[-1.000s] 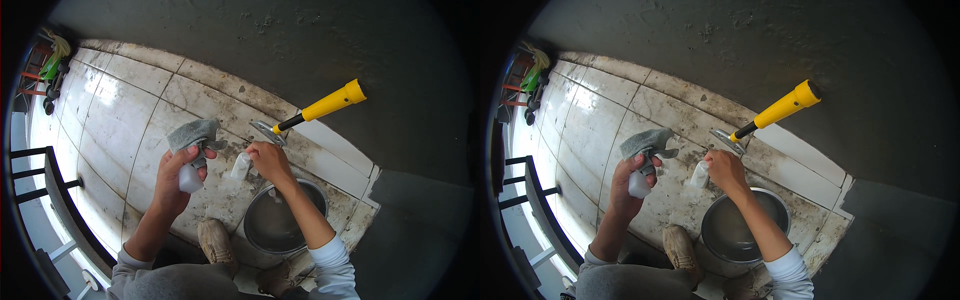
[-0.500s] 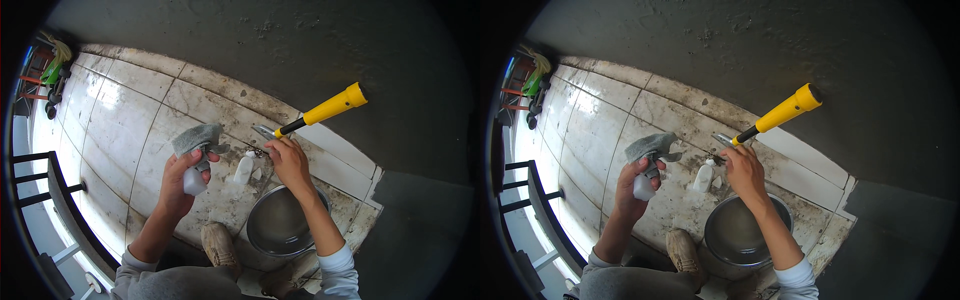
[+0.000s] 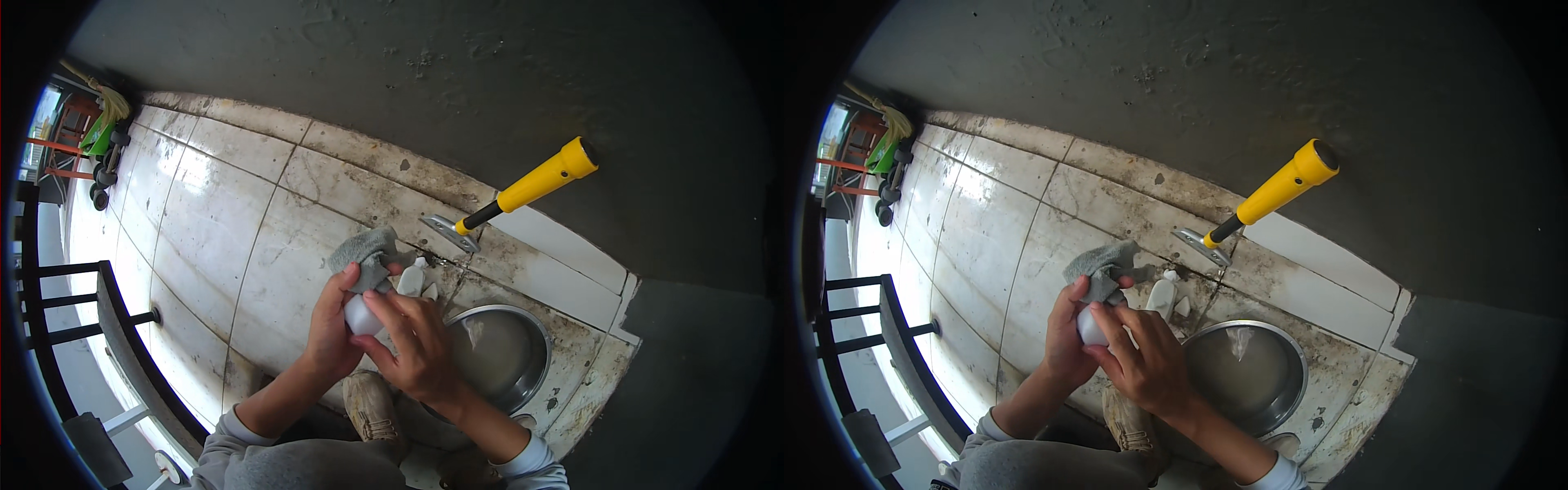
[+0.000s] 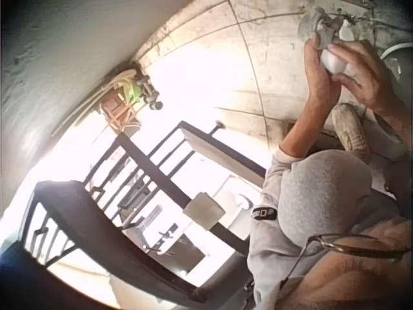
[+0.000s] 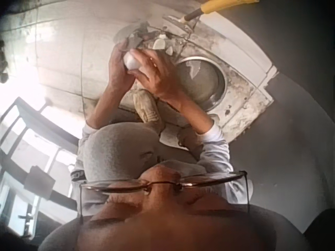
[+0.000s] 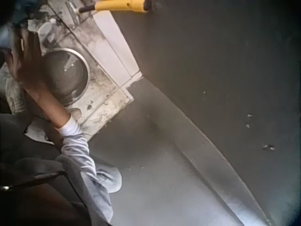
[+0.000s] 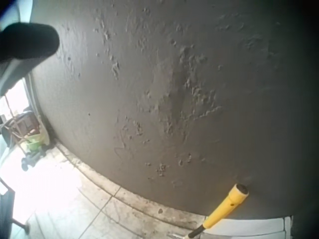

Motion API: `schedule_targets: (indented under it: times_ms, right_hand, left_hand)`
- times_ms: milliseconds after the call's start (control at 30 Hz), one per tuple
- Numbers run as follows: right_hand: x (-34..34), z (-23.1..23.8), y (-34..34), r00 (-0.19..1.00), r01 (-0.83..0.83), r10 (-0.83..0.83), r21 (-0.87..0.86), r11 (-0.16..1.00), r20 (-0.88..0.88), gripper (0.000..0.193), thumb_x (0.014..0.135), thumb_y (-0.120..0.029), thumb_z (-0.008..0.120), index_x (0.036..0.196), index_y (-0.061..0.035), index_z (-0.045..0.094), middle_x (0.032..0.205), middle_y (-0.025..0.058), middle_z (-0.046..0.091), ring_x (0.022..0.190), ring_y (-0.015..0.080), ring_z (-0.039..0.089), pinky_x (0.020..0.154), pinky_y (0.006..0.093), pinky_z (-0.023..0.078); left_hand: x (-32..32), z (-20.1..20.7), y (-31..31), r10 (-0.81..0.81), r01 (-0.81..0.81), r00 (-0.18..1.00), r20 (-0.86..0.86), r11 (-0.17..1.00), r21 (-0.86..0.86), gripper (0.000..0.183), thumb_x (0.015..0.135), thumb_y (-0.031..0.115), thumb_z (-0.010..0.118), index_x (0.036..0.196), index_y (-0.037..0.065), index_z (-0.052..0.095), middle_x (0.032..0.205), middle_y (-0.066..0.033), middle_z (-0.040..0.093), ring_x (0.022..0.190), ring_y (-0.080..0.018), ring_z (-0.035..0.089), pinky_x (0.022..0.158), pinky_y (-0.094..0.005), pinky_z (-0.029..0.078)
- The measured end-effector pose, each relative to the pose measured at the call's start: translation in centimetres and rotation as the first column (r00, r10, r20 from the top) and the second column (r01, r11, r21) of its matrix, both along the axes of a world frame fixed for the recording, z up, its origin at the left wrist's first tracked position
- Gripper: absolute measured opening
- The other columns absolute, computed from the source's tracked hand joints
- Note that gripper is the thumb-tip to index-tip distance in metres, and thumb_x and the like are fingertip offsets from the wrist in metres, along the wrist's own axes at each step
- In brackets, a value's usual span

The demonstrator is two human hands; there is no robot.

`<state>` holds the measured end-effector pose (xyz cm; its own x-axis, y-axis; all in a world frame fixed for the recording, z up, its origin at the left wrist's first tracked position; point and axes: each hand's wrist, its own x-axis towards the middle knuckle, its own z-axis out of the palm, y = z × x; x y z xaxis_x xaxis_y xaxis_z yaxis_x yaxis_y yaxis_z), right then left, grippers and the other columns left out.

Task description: The person places white tiles into a floor gap and uses a scraper to press them in. They then wet their hand in a bowl of water and wipe the tiles using a cloth.

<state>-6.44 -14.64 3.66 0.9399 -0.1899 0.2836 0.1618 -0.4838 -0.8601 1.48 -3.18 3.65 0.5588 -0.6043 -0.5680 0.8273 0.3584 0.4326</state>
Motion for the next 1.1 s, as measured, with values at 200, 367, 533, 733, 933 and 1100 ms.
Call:
schedule_targets:
  times_ms: [200,367,533,733,933,1100]
  right_hand:
    - [-1.5,0.0,-3.2,0.996,0.093,-0.092,0.154,0.984,-0.012,0.037,0.076,-0.012,0.070,0.109,-0.0017,0.058,0.103,0.0129,0.057,0.091,0.0300,0.058,0.081,0.0374,0.047]
    - [-2.1,0.6,-8.1,0.977,-0.114,0.109,-0.016,0.993,-0.185,0.025,0.071,-0.016,0.069,0.094,-0.0114,0.062,0.141,0.0170,0.036,0.131,0.0385,0.033,0.101,0.0486,0.035]
    - [-1.6,2.3,-8.8,0.960,-0.256,0.223,-0.203,0.945,-0.172,0.023,0.069,-0.014,0.069,0.090,-0.0101,0.062,0.144,0.0136,0.035,0.137,0.0360,0.028,0.106,0.0501,0.030]
    - [-2.6,1.6,-9.5,0.927,-0.371,0.337,-0.285,0.884,-0.162,0.023,0.069,-0.011,0.068,0.091,-0.0049,0.063,0.127,0.0048,0.054,0.131,0.0260,0.039,0.105,0.0488,0.032]
    - [-2.5,2.9,-11.2,0.943,-0.333,0.322,-0.278,0.901,-0.084,0.029,0.068,-0.011,0.069,0.096,-0.0063,0.065,0.115,0.0058,0.059,0.119,0.0253,0.050,0.096,0.0438,0.042]
    - [-1.0,3.9,-11.9,0.930,-0.368,0.362,-0.151,0.918,-0.063,0.030,0.068,-0.011,0.070,0.097,-0.0067,0.065,0.113,0.0065,0.059,0.118,0.0267,0.051,0.094,0.0428,0.043]
  left_hand:
    - [-0.9,0.2,-1.0,0.037,-0.075,0.975,0.220,0.983,0.168,0.044,0.095,0.030,0.044,0.127,0.001,0.047,0.121,-0.0116,0.057,0.109,-0.0207,0.055,0.098,-0.0383,0.041]
    - [-0.4,-0.1,-0.4,-0.032,-0.040,0.948,0.316,0.974,0.221,0.049,0.088,0.025,0.052,0.128,-0.002,0.046,0.123,-0.0123,0.057,0.113,-0.0223,0.054,0.097,-0.0394,0.040]
    - [-0.6,0.6,0.0,-0.303,0.246,0.915,0.268,0.943,0.226,0.045,0.083,0.022,0.057,0.119,-0.004,0.053,0.114,-0.0110,0.061,0.101,-0.0231,0.060,0.092,-0.0363,0.043]
    - [-0.8,1.6,-0.3,-0.507,0.423,0.822,0.261,0.849,0.315,0.030,0.087,0.018,0.061,0.114,0.006,0.056,0.099,0.0000,0.059,0.092,-0.0075,0.052,0.082,-0.0253,0.041]
    - [-0.6,1.5,-1.1,-0.473,0.401,0.831,0.292,0.874,0.274,0.044,0.089,0.021,0.061,0.126,0.005,0.045,0.112,-0.0018,0.056,0.102,-0.0094,0.052,0.088,-0.0277,0.041]
    - [-0.4,0.8,-1.3,-0.316,0.213,0.843,0.436,0.939,0.269,0.063,0.089,0.022,0.061,0.139,0.006,0.028,0.131,-0.0088,0.046,0.119,-0.0174,0.046,0.101,-0.0330,0.034]
